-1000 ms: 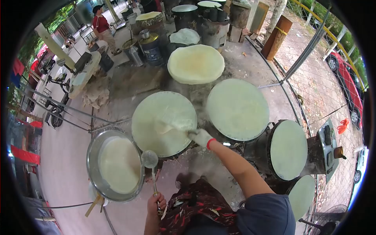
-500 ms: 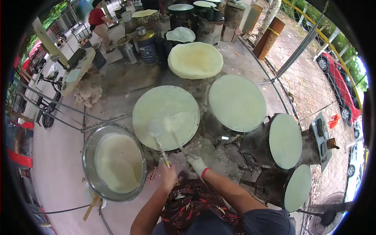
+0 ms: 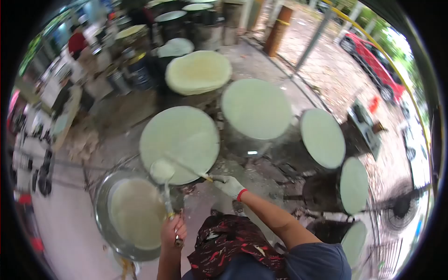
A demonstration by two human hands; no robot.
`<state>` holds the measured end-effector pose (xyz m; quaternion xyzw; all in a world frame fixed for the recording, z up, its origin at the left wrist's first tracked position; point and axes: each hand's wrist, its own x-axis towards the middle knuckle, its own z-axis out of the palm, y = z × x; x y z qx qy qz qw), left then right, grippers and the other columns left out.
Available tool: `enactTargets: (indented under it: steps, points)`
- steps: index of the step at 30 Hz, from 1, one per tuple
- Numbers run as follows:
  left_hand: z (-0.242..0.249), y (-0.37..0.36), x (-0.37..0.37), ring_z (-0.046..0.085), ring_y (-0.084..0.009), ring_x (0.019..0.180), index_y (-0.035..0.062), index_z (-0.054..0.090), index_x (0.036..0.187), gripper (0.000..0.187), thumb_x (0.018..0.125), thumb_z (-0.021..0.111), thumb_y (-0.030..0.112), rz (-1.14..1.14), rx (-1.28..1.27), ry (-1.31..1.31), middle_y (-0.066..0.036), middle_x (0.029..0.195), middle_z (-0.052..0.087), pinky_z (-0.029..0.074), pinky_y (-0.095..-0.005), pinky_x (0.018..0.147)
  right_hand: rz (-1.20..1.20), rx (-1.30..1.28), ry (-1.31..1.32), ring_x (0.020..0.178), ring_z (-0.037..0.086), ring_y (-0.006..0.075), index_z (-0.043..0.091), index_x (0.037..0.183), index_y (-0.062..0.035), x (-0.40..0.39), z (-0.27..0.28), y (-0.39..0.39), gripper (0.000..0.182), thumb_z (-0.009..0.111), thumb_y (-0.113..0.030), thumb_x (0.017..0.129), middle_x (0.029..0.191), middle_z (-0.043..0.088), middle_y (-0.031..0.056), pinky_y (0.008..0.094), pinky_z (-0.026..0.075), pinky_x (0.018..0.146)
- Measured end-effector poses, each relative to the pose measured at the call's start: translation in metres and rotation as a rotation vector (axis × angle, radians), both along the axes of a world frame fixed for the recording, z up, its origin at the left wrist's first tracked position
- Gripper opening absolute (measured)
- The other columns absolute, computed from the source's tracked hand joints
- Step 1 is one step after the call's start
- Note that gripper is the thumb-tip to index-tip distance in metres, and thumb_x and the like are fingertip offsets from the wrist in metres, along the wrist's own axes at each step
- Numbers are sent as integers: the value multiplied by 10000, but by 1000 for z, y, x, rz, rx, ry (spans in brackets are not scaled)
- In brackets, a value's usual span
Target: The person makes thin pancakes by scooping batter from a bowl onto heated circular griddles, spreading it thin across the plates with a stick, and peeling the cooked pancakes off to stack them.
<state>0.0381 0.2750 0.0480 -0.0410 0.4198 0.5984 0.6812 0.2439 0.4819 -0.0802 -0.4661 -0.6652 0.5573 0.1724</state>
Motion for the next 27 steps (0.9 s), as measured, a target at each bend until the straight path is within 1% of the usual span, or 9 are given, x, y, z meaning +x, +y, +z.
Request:
enactTargets:
  steps: [3, 5, 8, 11, 15, 16, 19, 22, 27]
  points:
    - [-4, -7, 4, 359, -71, 396, 101, 418, 741, 207, 942, 432, 148, -41, -64, -121, 7, 604, 417, 304, -216, 351, -582, 21, 65, 855, 615, 214, 573, 1206, -71, 56, 5, 18, 367, 554, -240, 881, 927, 658, 152, 307, 456, 817]
    - [-3, -9, 5, 361, -73, 399, 97, 425, 749, 198, 940, 435, 145, -47, -107, -178, 6, 604, 418, 301, -216, 352, -920, 136, -89, 879, 632, 253, 571, 1206, -73, 97, 26, 33, 371, 545, -249, 881, 959, 655, 175, 326, 463, 810]
    - [-3, -5, 7, 362, -75, 403, 88, 440, 779, 153, 928, 452, 122, -107, -120, -231, 1, 606, 415, 300, -219, 351, -1051, 260, -248, 952, 624, 301, 565, 1204, -64, 157, -24, 55, 381, 532, -262, 880, 1021, 634, 207, 338, 456, 834]
    - [7, 18, 24, 366, -79, 407, 77, 458, 834, 75, 908, 468, 86, -249, -108, -143, -7, 617, 415, 305, -224, 349, -719, 135, -224, 1019, 587, 332, 554, 1211, -60, 154, -12, 25, 397, 523, -271, 876, 1066, 605, 228, 344, 444, 864]
    - [27, 38, 50, 371, -86, 407, 66, 461, 903, 37, 882, 489, 55, -416, -114, 26, -18, 629, 417, 308, -234, 343, -563, 113, 11, 1001, 609, 243, 538, 1225, -41, 150, 0, -35, 401, 538, -224, 869, 1090, 629, 169, 300, 428, 881]
    - [34, 44, 62, 373, -89, 406, 64, 459, 917, 55, 877, 494, 51, -446, -137, 100, -20, 630, 417, 307, -237, 342, -598, 70, -62, 826, 619, 169, 523, 1247, -37, 154, 4, -49, 400, 533, -175, 872, 1051, 646, 112, 268, 467, 758]
    - [24, 48, 84, 382, -100, 404, 54, 451, 939, 103, 860, 518, 47, -552, -86, 143, -31, 628, 422, 325, -248, 341, -705, -279, 3, 649, 569, 110, 479, 1307, -68, 169, 52, -101, 436, 514, -146, 880, 930, 643, 64, 242, 458, 594]
    - [20, 53, 113, 401, -113, 409, 41, 445, 945, 126, 848, 525, 41, -677, -67, 170, -43, 626, 427, 348, -259, 343, -700, -497, 195, 605, 485, 59, 453, 1314, -53, 204, 70, -158, 442, 508, -163, 890, 747, 539, 11, 211, 411, 544]
    - [23, 48, 175, 412, -109, 413, 39, 434, 927, 138, 836, 538, 43, -918, -42, 316, -32, 596, 421, 358, -260, 345, -855, -523, 433, 563, 530, 89, 425, 1315, -48, 268, 75, -247, 413, 442, -149, 915, 782, 603, 34, 231, 449, 504]
